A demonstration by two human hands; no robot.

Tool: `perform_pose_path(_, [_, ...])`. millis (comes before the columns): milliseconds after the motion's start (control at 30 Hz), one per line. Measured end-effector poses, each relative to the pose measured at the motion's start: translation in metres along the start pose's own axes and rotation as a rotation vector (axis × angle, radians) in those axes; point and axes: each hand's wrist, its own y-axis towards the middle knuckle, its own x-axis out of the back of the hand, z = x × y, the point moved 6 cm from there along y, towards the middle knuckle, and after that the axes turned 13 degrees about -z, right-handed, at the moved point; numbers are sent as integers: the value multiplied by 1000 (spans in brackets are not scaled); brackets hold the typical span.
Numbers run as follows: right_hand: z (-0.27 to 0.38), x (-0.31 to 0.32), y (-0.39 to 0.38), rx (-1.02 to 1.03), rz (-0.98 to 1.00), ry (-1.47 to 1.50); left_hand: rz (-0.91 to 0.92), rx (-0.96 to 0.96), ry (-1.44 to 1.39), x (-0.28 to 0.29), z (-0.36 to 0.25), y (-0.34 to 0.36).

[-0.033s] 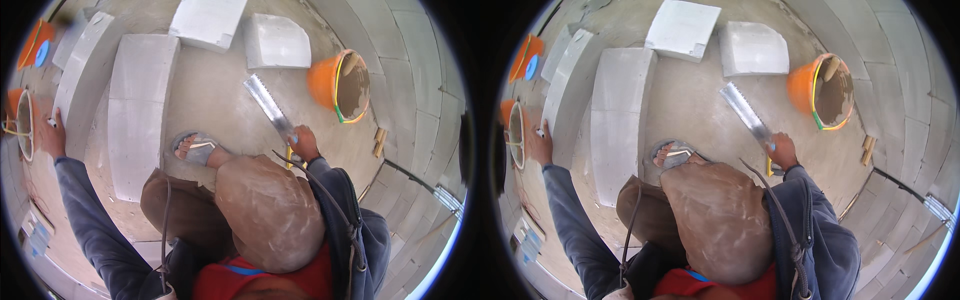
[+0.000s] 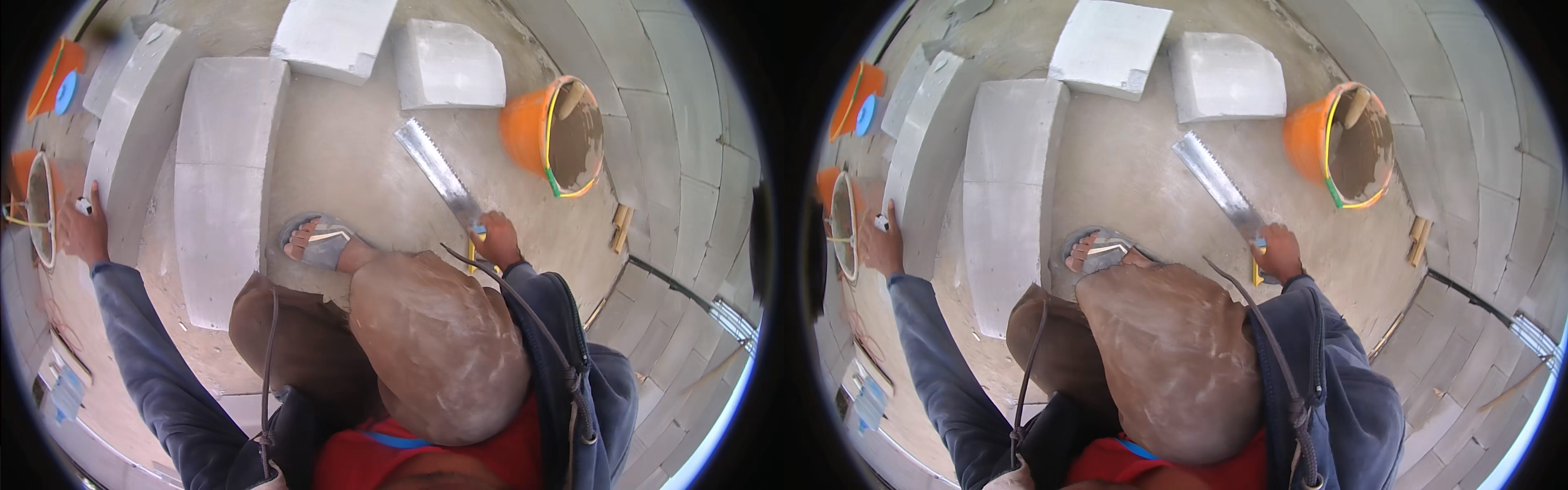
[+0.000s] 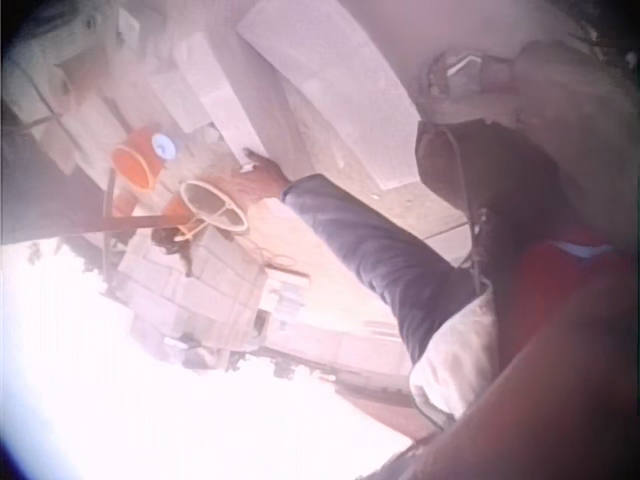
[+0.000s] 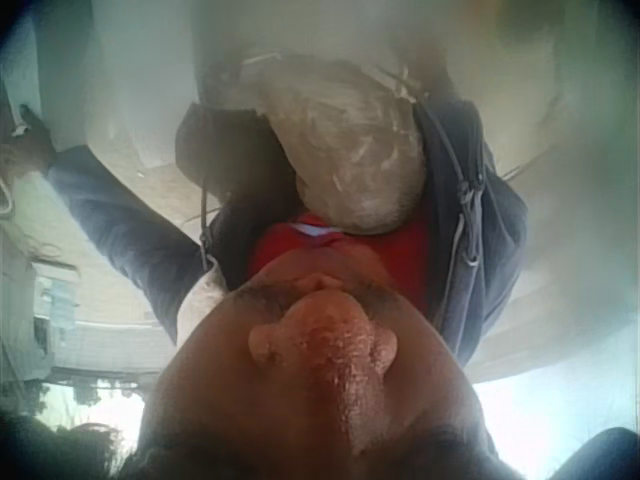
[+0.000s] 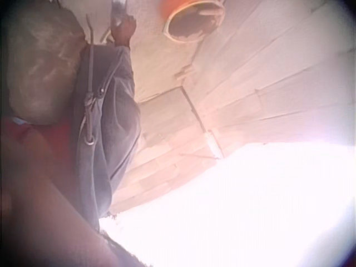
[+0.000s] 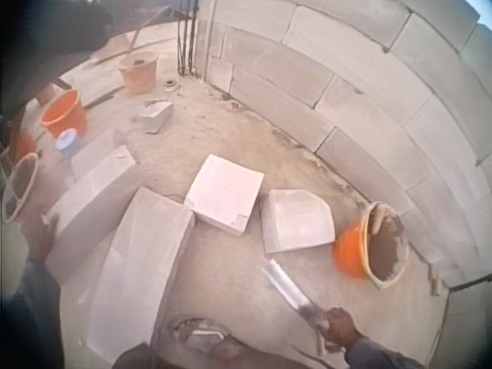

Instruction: The person places white rectangular tiles onto a wall, applies mortar from a bucket using a trowel, and taps tiles with a hammer to set them. The person measures tiles with a tape measure and cuts them with a hand saw before installation.

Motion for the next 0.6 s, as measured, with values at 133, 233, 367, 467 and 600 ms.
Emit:
perform_pose_path(133, [-15,-24,-79,-212,191,-188,-59,68,-255,12,-13,-42])
perform_pose_path(233, [-38,-45,-110,-331,163,-113,81,-38,-371,35,-109,-126])
perform_pose_path(367, [-60,-65,-128,-182,131,-239,331,293,-361,46,-187,-174])
perform_pose_path(467, [-56,-13,-124,110,-164,-73,275,415,-330,43,-183,-186])
perform_pose_path(600, [-73,88,-100,-48,-149,271,321,489,-282,34,-186,-185])
